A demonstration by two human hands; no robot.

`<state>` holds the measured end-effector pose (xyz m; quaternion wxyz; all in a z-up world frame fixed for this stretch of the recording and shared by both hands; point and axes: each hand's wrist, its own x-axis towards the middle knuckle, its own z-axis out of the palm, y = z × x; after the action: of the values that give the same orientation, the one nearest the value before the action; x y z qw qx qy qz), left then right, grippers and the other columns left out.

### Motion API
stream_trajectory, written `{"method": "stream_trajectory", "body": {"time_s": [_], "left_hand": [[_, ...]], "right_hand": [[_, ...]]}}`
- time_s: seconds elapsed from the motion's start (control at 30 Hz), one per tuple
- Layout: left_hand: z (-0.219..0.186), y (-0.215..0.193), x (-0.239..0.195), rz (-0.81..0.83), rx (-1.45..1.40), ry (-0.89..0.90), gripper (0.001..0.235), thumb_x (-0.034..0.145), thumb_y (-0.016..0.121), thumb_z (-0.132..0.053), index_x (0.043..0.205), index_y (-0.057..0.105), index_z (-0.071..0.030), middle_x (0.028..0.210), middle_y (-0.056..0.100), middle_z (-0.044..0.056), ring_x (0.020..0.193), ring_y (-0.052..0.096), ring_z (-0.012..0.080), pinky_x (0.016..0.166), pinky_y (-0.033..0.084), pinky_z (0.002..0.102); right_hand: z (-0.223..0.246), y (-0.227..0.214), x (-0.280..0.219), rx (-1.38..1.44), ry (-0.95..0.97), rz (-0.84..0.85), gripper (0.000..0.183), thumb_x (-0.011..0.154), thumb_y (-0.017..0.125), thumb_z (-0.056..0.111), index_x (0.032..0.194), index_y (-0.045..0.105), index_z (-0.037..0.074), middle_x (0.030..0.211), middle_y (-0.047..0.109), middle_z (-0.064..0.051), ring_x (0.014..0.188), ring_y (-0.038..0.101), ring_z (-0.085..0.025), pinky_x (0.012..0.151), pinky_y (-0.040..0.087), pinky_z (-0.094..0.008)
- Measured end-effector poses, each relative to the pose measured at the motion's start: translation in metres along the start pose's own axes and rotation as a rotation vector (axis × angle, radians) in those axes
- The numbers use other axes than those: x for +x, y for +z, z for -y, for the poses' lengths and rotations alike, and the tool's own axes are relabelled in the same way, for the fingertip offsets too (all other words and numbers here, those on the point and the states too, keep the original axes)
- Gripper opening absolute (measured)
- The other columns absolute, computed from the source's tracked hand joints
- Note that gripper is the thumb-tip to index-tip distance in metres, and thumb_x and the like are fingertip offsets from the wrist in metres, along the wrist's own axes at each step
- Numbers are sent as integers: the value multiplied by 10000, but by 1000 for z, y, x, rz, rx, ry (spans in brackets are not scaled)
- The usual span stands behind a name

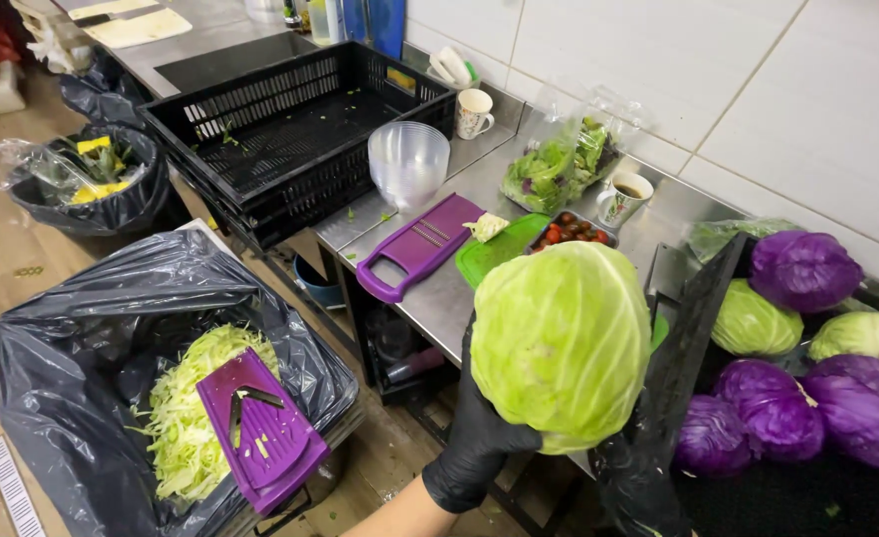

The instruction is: The recorder uses a mandoline slicer to slice green cabbage into a trash-bag-lined bin.

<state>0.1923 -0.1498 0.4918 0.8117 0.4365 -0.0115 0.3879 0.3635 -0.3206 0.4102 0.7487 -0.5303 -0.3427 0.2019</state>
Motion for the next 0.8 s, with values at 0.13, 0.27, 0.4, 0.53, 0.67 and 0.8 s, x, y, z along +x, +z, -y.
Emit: {"method": "stream_trajectory", "body": {"time_s": [0.13,0.27,0.4,0.53,0.67,0.8], "left_hand": [[-8,-13,5,-110,-224,-112,1173,693,913,-394,1605,269,-36,1551,467,160,1416,475,307,1160,411,444],[-17,-14,11,-110,-326,-145,1028,778,829,-339,1592,268,-58,1534,465,164,1393,480,322,1142,420,465],[-1,-10,8,-100,-266,-123,1048,786,828,-355,1611,240,-87,1556,446,146,1416,467,299,1155,412,437],[15,-6,3,-109,-334,-141,1117,765,843,-434,1629,208,-119,1578,441,119,1440,463,273,1174,406,419],[20,-8,3,-106,-309,-79,1169,723,887,-429,1627,224,-100,1579,451,121,1439,464,274,1172,404,429],[10,-6,8,-166,-216,-144,1164,663,920,-325,1595,267,-84,1521,486,122,1399,488,273,1155,412,419]], "right_hand": [[11,12,4,-348,-127,123,805,742,830,249,1455,510,53,1382,582,-157,1282,540,-341,1090,434,-449],[134,64,23,-789,-336,-31,460,799,821,240,1214,665,117,1337,659,-81,1157,661,-234,1030,527,-375],[195,124,39,-1137,-781,173,508,721,842,286,1150,660,82,1163,644,-109,1051,634,-280,933,515,-406],[191,146,52,-1196,-763,482,455,674,865,227,1075,723,63,1012,694,-99,887,654,-311,742,533,-420],[166,134,50,-1107,-796,530,365,691,763,61,1054,726,60,1027,692,-91,863,657,-278,734,539,-400],[156,135,53,-1247,-839,467,340,669,690,23,1008,675,31,977,677,-132,839,653,-328,721,538,-438]]}}
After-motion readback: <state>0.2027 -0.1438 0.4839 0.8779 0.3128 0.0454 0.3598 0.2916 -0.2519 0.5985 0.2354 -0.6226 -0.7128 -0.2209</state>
